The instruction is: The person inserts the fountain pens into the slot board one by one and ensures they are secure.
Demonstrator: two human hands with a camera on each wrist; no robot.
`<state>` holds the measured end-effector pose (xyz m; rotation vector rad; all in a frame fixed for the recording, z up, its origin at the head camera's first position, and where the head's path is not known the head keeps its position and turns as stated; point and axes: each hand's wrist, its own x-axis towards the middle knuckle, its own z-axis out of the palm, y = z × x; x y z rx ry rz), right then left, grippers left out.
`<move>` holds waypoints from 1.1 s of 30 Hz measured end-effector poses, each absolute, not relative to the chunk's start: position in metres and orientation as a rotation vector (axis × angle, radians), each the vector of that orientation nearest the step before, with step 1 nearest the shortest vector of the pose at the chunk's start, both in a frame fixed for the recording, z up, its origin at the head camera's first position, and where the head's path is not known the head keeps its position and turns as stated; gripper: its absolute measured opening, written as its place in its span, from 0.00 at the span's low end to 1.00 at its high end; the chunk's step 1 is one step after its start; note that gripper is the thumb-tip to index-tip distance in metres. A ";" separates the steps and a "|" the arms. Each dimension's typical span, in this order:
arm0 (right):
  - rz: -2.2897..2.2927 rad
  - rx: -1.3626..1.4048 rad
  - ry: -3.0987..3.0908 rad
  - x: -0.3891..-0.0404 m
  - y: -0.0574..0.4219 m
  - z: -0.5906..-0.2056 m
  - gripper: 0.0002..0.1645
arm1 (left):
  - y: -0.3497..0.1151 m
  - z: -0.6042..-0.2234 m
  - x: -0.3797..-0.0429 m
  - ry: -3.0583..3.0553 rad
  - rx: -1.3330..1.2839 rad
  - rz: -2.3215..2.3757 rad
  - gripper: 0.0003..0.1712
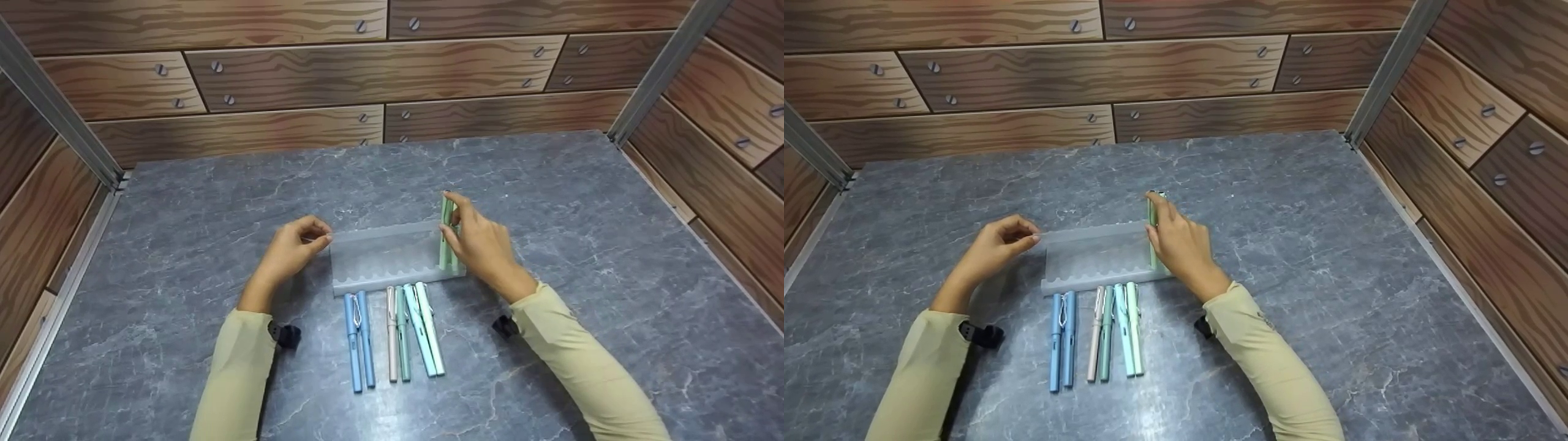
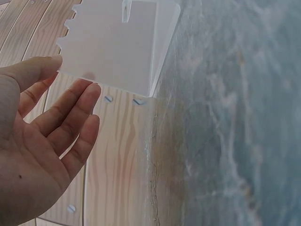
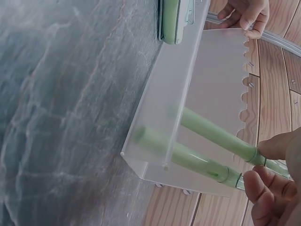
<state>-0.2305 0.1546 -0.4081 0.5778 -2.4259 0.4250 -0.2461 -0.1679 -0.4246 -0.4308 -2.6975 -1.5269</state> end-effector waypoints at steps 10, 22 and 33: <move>0.447 0.555 -2.498 -0.232 0.155 -0.410 0.32 | -0.168 -0.425 -0.246 -2.688 -0.447 -1.517 0.06; 0.476 0.541 -2.527 -0.231 0.155 -0.415 0.35 | -0.169 -0.425 -0.245 -2.685 -0.450 -1.528 0.06; 0.477 0.539 -2.538 -0.231 0.153 -0.414 0.35 | -0.169 -0.425 -0.246 -2.698 -0.437 -1.529 0.06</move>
